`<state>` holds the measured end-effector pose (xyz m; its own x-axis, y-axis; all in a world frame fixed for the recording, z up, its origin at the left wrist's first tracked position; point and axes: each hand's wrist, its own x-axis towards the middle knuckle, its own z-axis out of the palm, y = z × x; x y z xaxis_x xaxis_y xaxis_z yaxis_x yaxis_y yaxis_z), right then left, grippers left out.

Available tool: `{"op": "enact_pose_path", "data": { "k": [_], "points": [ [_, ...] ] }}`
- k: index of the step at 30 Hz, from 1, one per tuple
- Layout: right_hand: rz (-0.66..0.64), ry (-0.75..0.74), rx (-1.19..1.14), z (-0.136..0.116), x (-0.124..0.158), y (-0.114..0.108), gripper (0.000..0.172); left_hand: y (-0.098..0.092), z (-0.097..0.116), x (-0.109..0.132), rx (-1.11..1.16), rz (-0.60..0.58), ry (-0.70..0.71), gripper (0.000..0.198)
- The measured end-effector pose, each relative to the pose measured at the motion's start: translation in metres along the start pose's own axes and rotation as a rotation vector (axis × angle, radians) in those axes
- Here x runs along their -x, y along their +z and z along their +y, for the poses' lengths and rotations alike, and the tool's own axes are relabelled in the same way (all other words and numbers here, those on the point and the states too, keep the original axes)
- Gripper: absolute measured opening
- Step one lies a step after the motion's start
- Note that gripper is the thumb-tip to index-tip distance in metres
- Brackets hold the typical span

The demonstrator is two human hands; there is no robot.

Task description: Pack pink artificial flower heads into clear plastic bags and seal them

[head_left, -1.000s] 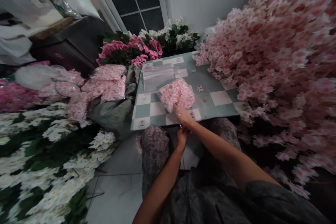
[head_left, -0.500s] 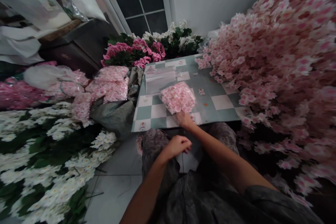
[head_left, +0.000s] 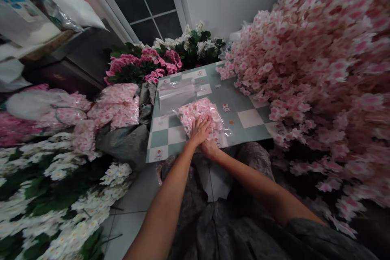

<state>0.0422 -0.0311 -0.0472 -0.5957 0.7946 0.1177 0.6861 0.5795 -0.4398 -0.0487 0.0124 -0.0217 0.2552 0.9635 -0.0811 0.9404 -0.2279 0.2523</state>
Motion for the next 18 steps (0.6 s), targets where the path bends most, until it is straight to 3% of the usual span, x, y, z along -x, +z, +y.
{"op": "enact_pose_path", "data": {
  "k": [2, 5, 7, 10, 11, 15, 18],
  "points": [
    [-0.073, 0.015, 0.04, -0.002, 0.021, -0.005, 0.052, 0.005, -0.004, 0.002, -0.037, -0.006, 0.026, 0.055],
    [-0.143, -0.04, 0.025, 0.005, 0.05, -0.031, 0.04, 0.013, -0.009, 0.005, -0.104, 0.019, 0.09, 0.058],
    [-0.064, -0.068, -0.063, 0.02, 0.057, -0.054, 0.037, 0.019, -0.012, 0.006, -0.149, 0.039, 0.123, 0.061],
    [0.139, -0.087, -0.065, 0.058, 0.045, -0.076, 0.048, 0.027, -0.014, 0.008, -0.189, 0.064, 0.138, 0.063],
    [0.133, -0.071, -0.012, 0.072, 0.039, -0.076, 0.053, 0.029, -0.015, 0.009, -0.197, 0.071, 0.142, 0.064],
    [-0.092, -0.042, 0.12, 0.115, 0.026, -0.059, 0.062, 0.026, -0.019, 0.013, -0.202, 0.077, 0.148, 0.069],
    [-0.074, -0.053, 0.092, 0.128, 0.032, -0.052, 0.06, 0.012, -0.014, 0.017, -0.14, 0.047, 0.109, 0.065]
  ]
}}
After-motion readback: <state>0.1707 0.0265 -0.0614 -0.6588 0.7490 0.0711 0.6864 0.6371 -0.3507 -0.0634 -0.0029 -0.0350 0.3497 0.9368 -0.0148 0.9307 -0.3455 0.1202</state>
